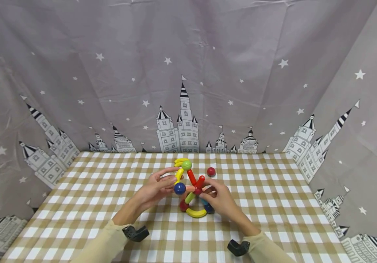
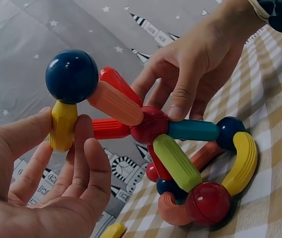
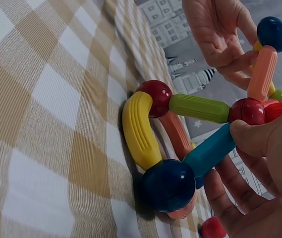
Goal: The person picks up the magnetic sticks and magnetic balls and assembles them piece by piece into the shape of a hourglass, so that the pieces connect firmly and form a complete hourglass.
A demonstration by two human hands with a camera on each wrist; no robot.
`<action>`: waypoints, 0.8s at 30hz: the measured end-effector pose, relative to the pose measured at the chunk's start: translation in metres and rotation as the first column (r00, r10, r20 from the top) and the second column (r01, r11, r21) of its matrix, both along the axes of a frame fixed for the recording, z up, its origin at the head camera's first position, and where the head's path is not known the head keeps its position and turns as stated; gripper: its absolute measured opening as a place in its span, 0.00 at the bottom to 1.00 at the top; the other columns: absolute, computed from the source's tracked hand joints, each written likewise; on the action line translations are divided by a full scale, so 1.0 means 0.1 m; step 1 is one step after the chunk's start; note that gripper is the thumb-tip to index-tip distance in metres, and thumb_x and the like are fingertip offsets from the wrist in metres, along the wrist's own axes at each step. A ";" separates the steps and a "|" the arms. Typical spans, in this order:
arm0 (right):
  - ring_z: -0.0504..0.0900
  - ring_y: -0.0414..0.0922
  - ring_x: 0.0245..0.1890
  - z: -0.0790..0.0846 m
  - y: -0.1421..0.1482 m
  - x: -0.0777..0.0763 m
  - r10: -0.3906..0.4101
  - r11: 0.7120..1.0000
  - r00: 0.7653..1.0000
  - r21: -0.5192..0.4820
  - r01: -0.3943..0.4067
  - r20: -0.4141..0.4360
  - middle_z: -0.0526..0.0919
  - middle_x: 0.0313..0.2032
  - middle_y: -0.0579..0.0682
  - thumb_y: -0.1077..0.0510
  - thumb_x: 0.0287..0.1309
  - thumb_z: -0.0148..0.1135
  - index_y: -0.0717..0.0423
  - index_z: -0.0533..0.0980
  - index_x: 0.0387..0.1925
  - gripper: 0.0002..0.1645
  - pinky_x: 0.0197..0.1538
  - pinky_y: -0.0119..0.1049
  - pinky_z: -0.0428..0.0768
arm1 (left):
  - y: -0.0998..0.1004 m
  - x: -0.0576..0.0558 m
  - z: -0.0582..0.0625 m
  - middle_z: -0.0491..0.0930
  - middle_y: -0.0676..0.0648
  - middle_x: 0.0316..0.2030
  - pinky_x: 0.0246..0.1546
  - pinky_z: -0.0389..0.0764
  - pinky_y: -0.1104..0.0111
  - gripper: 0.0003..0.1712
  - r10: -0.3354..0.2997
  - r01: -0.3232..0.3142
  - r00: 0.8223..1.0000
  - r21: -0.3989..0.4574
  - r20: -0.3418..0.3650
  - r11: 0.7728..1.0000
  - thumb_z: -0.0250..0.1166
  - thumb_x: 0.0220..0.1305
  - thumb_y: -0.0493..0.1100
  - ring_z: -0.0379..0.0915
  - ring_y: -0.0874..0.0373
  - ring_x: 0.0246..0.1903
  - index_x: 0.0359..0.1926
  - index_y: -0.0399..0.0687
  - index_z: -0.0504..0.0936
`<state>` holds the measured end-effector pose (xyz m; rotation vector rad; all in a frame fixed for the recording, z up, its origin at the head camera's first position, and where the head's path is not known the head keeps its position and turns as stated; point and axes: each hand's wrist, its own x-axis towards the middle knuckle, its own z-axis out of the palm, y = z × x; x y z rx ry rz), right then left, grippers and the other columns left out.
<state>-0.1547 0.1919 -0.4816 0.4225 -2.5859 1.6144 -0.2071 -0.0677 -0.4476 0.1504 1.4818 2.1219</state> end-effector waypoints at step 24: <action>0.85 0.53 0.41 -0.04 0.31 -0.48 -0.222 0.975 0.971 0.009 0.222 0.087 0.83 0.52 0.63 0.60 0.64 0.71 0.58 0.77 0.61 0.25 0.36 0.38 0.85 | -0.07 -0.01 0.01 0.84 0.43 0.50 0.48 0.83 0.63 0.29 0.022 -0.022 0.999 -0.014 0.033 1.000 0.66 0.71 0.37 0.82 0.54 0.45 0.70 0.42 0.71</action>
